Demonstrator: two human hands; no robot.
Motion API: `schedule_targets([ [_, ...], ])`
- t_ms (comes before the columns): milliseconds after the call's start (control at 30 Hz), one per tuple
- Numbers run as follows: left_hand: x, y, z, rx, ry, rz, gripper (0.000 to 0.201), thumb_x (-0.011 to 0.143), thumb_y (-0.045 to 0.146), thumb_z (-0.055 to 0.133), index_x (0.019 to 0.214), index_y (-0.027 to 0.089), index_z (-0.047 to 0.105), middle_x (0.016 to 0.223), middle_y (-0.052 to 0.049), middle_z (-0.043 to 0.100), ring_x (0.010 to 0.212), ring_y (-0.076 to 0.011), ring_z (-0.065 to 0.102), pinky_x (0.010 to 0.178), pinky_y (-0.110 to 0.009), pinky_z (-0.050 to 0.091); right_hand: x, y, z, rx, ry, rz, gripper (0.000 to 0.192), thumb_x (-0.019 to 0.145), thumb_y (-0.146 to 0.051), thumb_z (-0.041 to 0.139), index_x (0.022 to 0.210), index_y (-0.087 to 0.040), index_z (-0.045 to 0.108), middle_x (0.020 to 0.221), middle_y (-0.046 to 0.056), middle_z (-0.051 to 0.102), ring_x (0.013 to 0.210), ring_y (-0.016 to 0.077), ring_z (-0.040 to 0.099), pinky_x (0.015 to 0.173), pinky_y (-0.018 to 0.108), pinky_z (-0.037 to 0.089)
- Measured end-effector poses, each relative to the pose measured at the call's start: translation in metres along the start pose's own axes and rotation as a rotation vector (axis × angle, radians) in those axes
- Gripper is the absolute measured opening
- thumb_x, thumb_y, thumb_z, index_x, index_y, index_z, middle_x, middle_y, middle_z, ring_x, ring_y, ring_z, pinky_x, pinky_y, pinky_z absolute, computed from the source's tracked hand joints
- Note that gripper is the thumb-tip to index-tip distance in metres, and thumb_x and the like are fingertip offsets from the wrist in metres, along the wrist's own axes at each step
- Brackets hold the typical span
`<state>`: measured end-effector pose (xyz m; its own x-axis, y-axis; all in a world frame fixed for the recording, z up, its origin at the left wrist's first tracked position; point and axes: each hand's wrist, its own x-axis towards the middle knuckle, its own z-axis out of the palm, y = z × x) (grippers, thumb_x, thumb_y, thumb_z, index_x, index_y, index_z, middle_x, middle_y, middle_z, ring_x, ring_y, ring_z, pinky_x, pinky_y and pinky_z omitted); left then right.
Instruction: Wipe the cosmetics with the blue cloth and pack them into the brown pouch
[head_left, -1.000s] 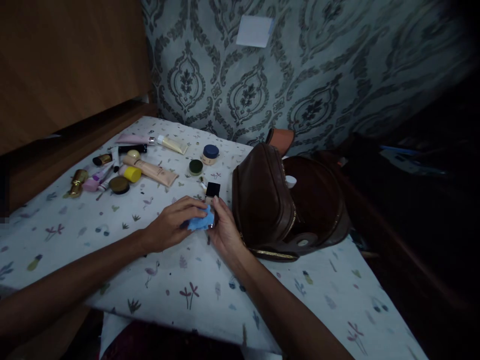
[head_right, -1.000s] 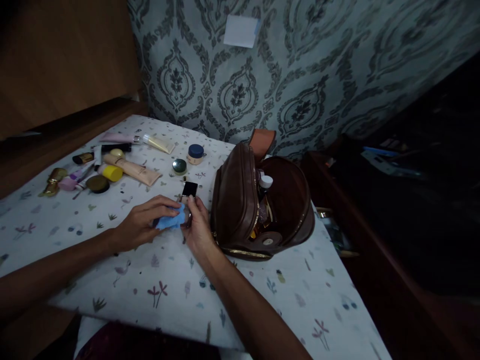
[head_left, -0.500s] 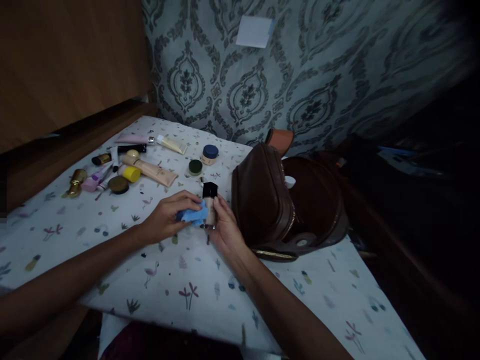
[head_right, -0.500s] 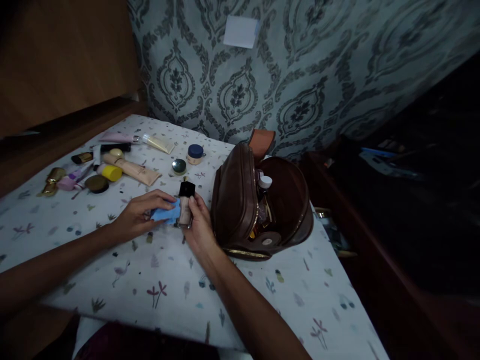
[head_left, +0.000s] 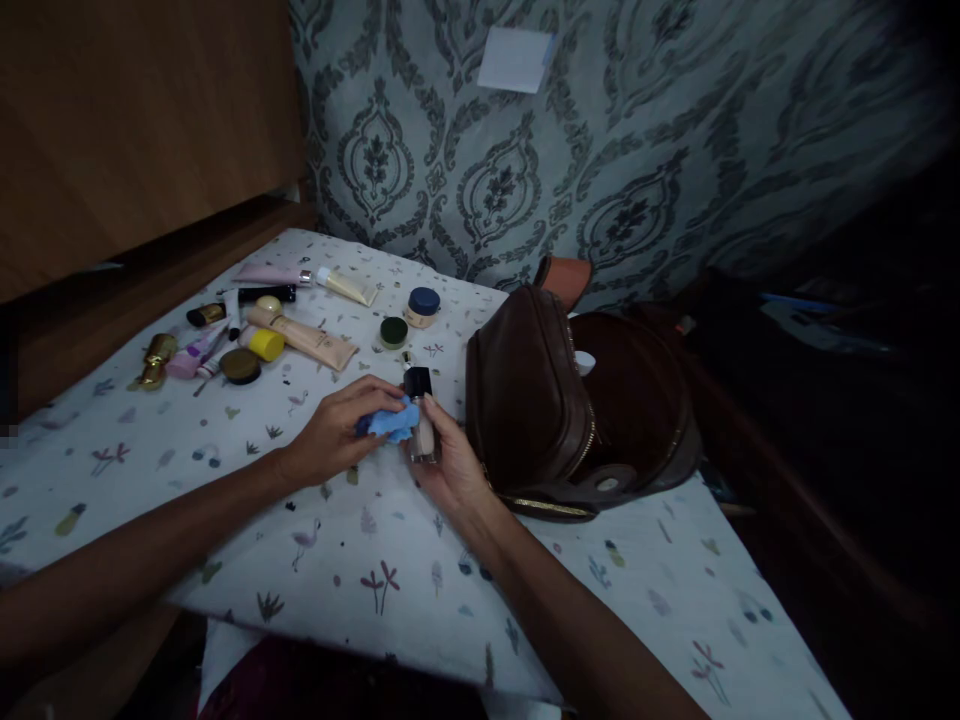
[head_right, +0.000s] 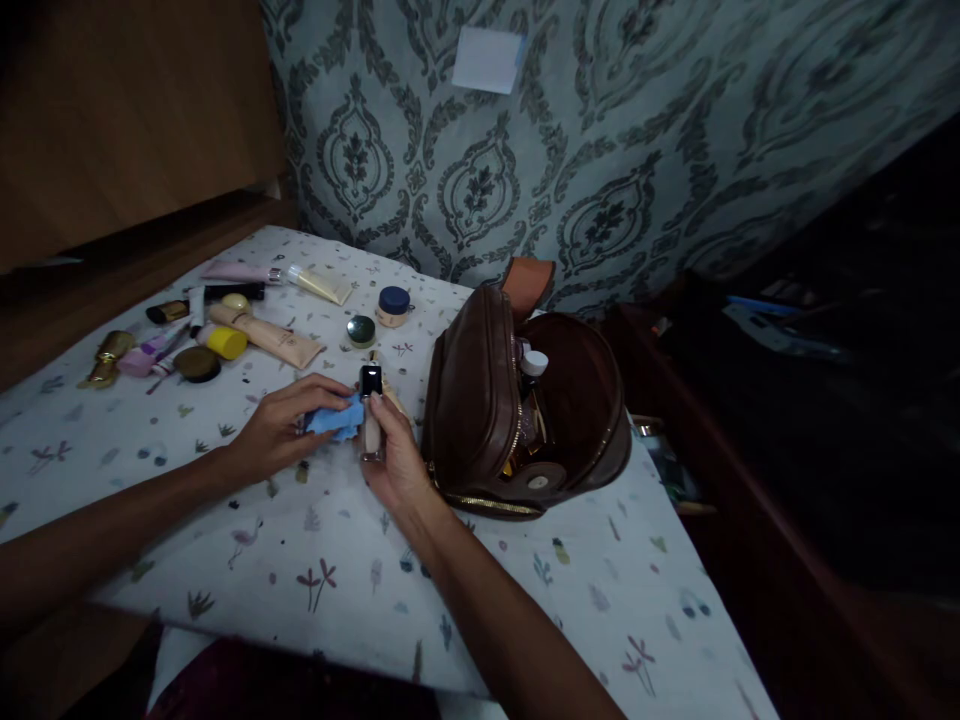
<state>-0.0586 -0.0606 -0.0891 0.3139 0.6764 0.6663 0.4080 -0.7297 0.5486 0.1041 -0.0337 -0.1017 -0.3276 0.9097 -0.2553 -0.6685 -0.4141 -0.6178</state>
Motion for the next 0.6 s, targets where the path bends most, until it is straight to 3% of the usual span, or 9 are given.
schedule_targets([
  [133,0.002,-0.001,-0.001,-0.050,-0.011,-0.023,0.016,0.090,0.021,0.063,0.105,0.017,0.065,0.111,-0.014,0.067,0.105,-0.0222,0.065,0.088,-0.037,0.054,-0.003,-0.003,0.002,0.025,-0.020,0.035,0.024,0.067,-0.029,0.085,0.083,-0.021,0.069,0.075,-0.005,0.069,0.066,0.0097,0.062,0.061,0.019,0.052],
  [333,0.002,0.006,0.001,-0.180,-0.202,0.018,0.017,0.086,0.015,0.060,0.102,0.017,0.065,0.104,-0.011,0.066,0.095,-0.0200,0.065,0.080,-0.032,0.054,-0.008,-0.016,0.007,-0.106,0.040,-0.115,0.032,0.063,-0.035,0.087,0.085,-0.022,0.069,0.068,-0.006,0.064,0.059,0.0090,0.055,0.053,0.018,0.047],
  [467,0.002,0.011,0.003,-0.175,-0.266,-0.058,0.018,0.083,0.008,0.051,0.095,0.017,0.061,0.095,-0.007,0.063,0.086,-0.0175,0.062,0.075,-0.029,0.050,-0.013,-0.024,0.014,-0.220,-0.063,-0.238,0.031,0.065,-0.037,0.086,0.087,-0.023,0.069,0.072,-0.006,0.063,0.061,0.0086,0.053,0.055,0.017,0.047],
  [600,0.000,0.007,0.005,-0.077,-0.247,-0.096,0.020,0.081,0.007,0.043,0.088,0.018,0.058,0.083,-0.003,0.060,0.079,-0.0173,0.056,0.071,-0.028,0.045,-0.014,-0.026,0.016,-0.337,-0.149,-0.336,0.031,0.068,-0.034,0.083,0.096,-0.025,0.071,0.091,-0.003,0.069,0.079,0.0107,0.060,0.072,0.018,0.050],
])
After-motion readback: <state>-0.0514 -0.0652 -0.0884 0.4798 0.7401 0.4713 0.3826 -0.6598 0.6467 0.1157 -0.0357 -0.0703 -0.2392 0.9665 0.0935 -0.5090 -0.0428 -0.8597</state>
